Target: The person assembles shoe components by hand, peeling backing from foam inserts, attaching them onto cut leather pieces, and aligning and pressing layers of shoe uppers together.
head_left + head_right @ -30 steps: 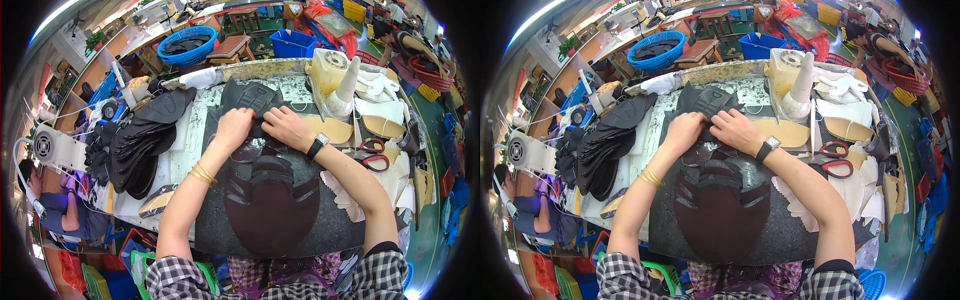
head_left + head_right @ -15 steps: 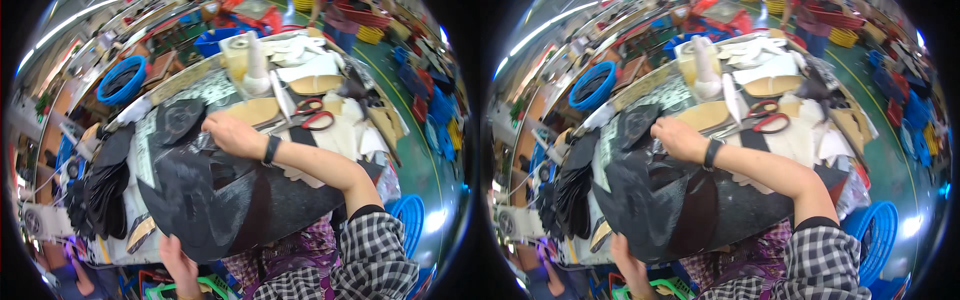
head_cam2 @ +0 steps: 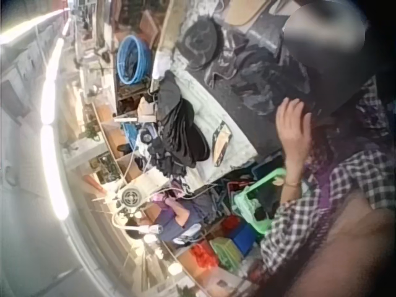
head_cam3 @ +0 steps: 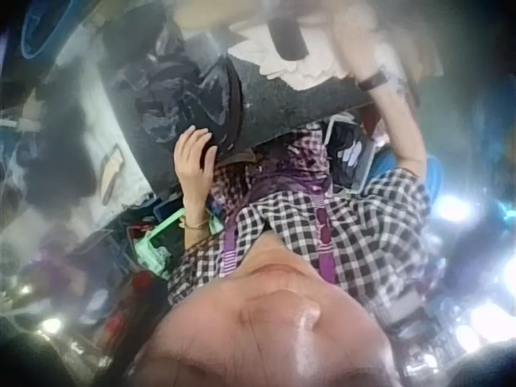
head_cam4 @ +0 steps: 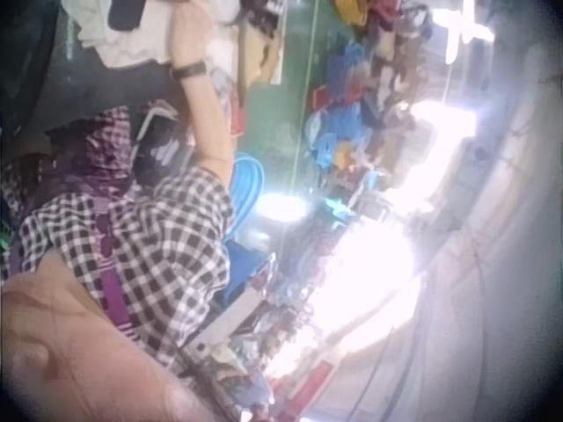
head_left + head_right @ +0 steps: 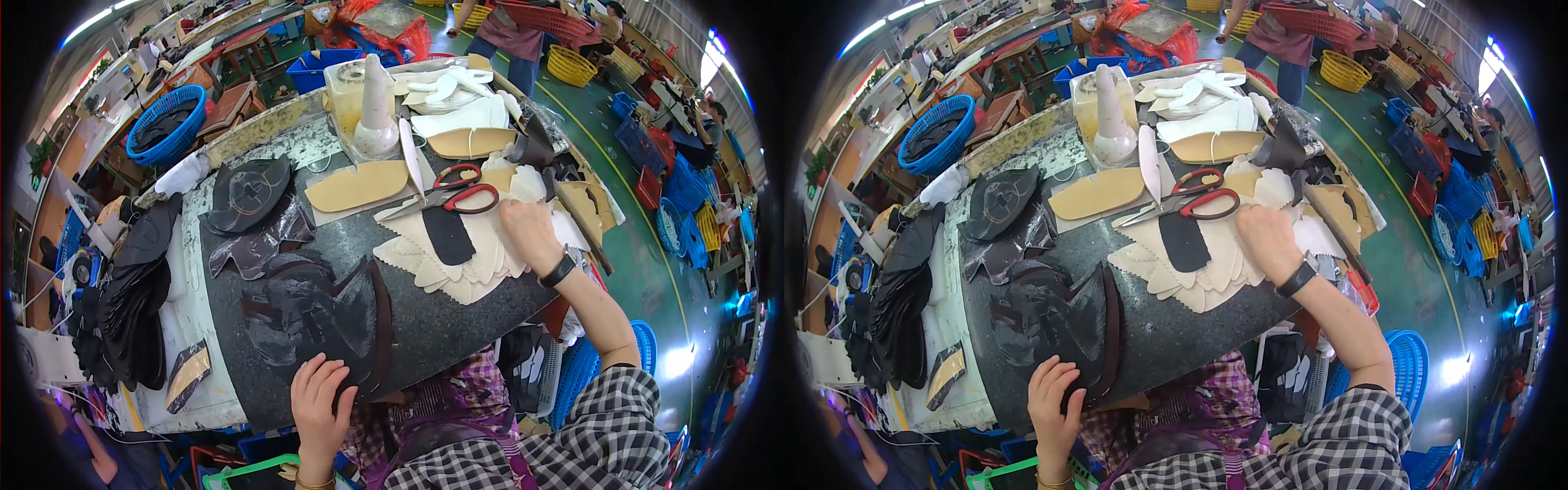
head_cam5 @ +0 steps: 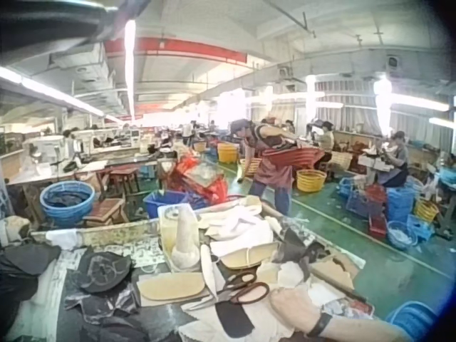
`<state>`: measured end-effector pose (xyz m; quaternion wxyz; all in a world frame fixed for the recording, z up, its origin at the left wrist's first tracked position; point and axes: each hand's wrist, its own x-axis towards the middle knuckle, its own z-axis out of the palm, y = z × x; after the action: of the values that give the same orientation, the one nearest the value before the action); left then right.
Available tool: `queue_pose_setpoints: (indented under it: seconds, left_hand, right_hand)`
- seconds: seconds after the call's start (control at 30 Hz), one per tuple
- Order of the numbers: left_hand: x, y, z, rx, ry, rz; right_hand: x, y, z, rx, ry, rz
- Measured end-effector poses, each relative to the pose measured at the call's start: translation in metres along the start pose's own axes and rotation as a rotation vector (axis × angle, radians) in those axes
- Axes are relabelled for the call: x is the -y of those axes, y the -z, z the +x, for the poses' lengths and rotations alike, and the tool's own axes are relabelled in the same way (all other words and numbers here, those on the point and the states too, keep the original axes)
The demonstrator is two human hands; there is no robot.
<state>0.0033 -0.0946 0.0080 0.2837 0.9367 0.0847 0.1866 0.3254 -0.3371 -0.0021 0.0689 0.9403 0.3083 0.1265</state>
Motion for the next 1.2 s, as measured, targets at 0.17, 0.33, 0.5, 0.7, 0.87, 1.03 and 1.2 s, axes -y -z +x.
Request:
queue_pose_setpoints:
  seconds: [0.17,0.33,0.5,0.7,0.87,1.03,1.2]
  left_hand:
    - [-0.003,0.004,0.008,0.047,0.036,-0.024]
    - [-0.006,0.006,0.009,0.016,0.031,-0.015]
    - [-0.004,0.016,0.012,-0.022,0.103,-0.270]
    - [-0.019,0.013,0.042,0.145,0.471,-1.338]
    - [-0.010,0.003,0.043,0.199,0.423,-1.333]
    - [-0.004,0.028,0.030,0.230,0.454,-1.259]
    - [0.003,0.031,0.028,0.112,0.360,-1.307]
  right_hand:
    - [-0.014,0.021,0.008,0.070,0.068,0.226]
    - [-0.007,0.012,0.017,0.119,0.063,0.152]
    - [-0.049,0.055,0.029,-0.019,0.044,-0.052]
    - [0.073,0.128,-0.012,-0.174,0.678,0.452]
    - [0.118,0.129,-0.020,-0.417,1.076,0.527]
    - [0.124,0.122,-0.013,-0.444,1.103,0.526]
    - [0.138,0.125,-0.014,-0.471,1.054,0.466]
